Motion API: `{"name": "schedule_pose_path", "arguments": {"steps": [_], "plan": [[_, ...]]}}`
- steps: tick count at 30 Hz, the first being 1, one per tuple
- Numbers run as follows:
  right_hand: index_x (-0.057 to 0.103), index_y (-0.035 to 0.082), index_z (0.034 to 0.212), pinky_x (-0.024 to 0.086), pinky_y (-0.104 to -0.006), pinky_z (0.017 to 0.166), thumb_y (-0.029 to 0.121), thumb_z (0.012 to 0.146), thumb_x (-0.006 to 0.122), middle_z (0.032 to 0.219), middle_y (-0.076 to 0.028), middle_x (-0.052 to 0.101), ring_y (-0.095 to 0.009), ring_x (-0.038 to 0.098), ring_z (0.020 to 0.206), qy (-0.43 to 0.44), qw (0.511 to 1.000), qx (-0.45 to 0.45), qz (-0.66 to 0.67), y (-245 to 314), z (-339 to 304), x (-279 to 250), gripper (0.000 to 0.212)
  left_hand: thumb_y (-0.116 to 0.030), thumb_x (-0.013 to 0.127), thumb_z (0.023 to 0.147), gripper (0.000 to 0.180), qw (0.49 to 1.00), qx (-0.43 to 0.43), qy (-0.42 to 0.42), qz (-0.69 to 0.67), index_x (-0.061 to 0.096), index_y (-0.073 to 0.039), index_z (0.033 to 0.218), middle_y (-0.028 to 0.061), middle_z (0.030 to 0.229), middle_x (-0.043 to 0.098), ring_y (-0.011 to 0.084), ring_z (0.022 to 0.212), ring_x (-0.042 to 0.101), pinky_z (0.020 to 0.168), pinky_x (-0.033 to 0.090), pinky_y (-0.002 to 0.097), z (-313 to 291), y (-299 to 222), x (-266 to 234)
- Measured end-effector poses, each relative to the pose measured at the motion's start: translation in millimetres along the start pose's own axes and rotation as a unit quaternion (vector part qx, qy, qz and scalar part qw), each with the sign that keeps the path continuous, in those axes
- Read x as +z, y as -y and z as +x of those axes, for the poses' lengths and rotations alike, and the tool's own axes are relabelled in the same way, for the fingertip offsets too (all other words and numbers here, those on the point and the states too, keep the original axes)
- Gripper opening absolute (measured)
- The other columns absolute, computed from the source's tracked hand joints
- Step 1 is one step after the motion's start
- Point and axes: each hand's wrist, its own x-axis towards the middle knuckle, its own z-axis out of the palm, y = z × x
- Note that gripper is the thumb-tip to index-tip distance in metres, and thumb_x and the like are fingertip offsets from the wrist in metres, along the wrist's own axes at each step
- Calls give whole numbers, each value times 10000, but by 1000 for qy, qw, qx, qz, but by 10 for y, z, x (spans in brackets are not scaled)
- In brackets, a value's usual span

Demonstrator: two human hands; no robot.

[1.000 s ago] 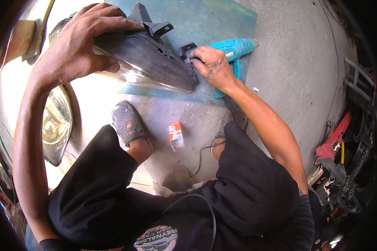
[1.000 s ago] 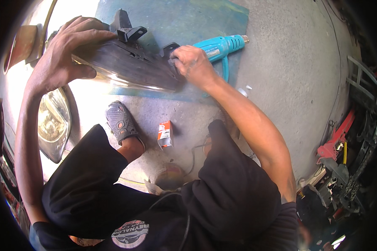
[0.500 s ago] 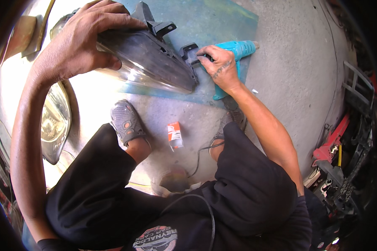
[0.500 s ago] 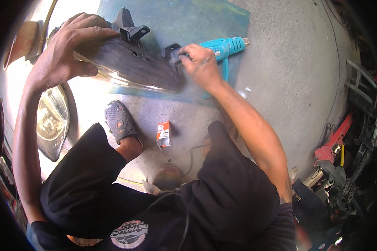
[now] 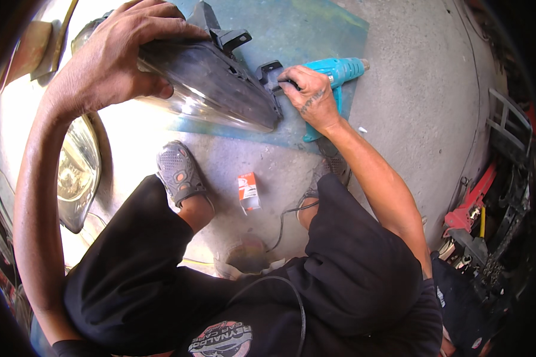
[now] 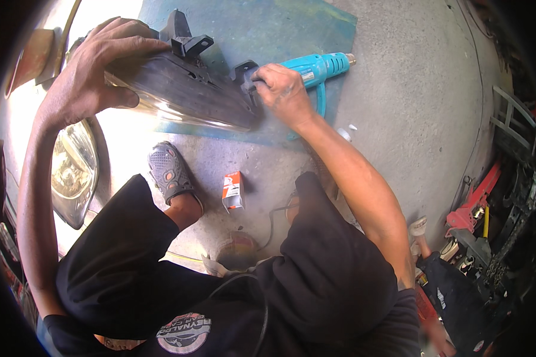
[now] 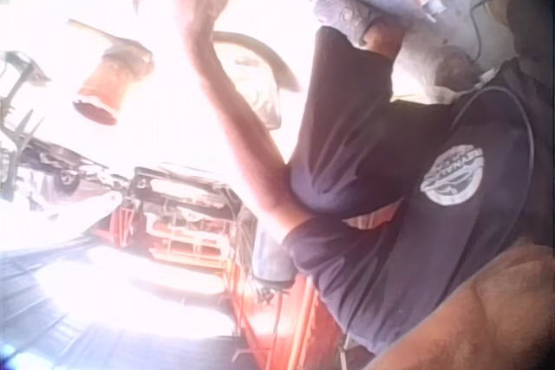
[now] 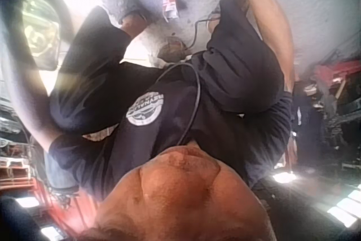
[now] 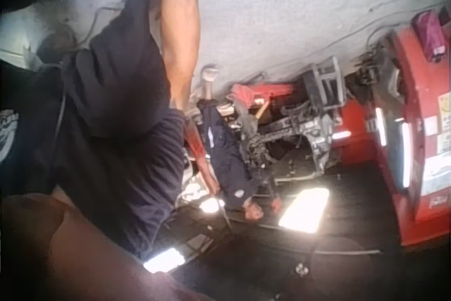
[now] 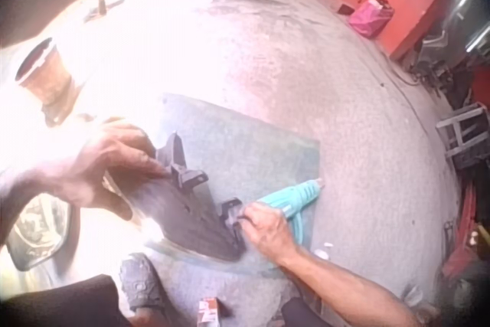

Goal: The person sits on the floor and applies adhesive to a car headlight housing, then presses a small plastic piece into place. They rotate the housing to inspect it and later handle a second headlight, inserting small fasteners into its back.

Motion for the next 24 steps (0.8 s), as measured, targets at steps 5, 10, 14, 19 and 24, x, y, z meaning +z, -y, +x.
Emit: {"name": "schedule_pose_path", "arguments": {"steps": [5, 10, 14, 19, 24], "plan": [[723, -28, 948, 565, -375, 794, 29, 847, 732, 955, -167, 740, -322, 724, 889, 2, 1000, 0, 21, 31, -5, 37, 117, -80, 785, 504, 788, 999, 3, 28, -16, 709, -121, 1287, 107, 1215, 659, 348, 1218, 588, 1137, 450, 494, 45, -29, -69], [731, -17, 940, 569, -413, 797, 20, 814, 709, 936, -180, 730, -356, 704, 874, -6, 999, -3, 49, 65, 7, 61, 132, -99, 778, 498, 789, 999, 17, 27, -38, 707, -108, 1284, 104, 1167, 660, 345, 1183, 594, 1105, 459, 485, 82, -8, -54], [733, -22, 947, 569, -410, 802, 18, 819, 699, 956, -188, 736, -359, 710, 889, 4, 999, -13, 38, 72, 7, 78, 138, -107, 773, 495, 790, 999, 28, -5, -14, 707, -102, 1282, 103, 1162, 655, 341, 1172, 595, 1100, 456, 480, 34, 1, -15], [731, -30, 962, 568, -371, 786, 30, 855, 716, 958, -174, 747, -329, 734, 885, -15, 999, 24, 37, 45, -14, 45, 123, -99, 778, 490, 794, 999, 7, 31, -15, 708, -104, 1281, 100, 1198, 655, 339, 1206, 588, 1116, 454, 486, 66, -44, -81], [728, -26, 962, 564, -372, 782, 35, 857, 710, 960, -171, 744, -328, 732, 879, -19, 999, 26, 17, 21, 13, 11, 122, -91, 784, 495, 797, 1000, 19, 12, -12, 708, -107, 1288, 102, 1224, 659, 344, 1234, 582, 1135, 446, 488, 41, -5, -40]]}}
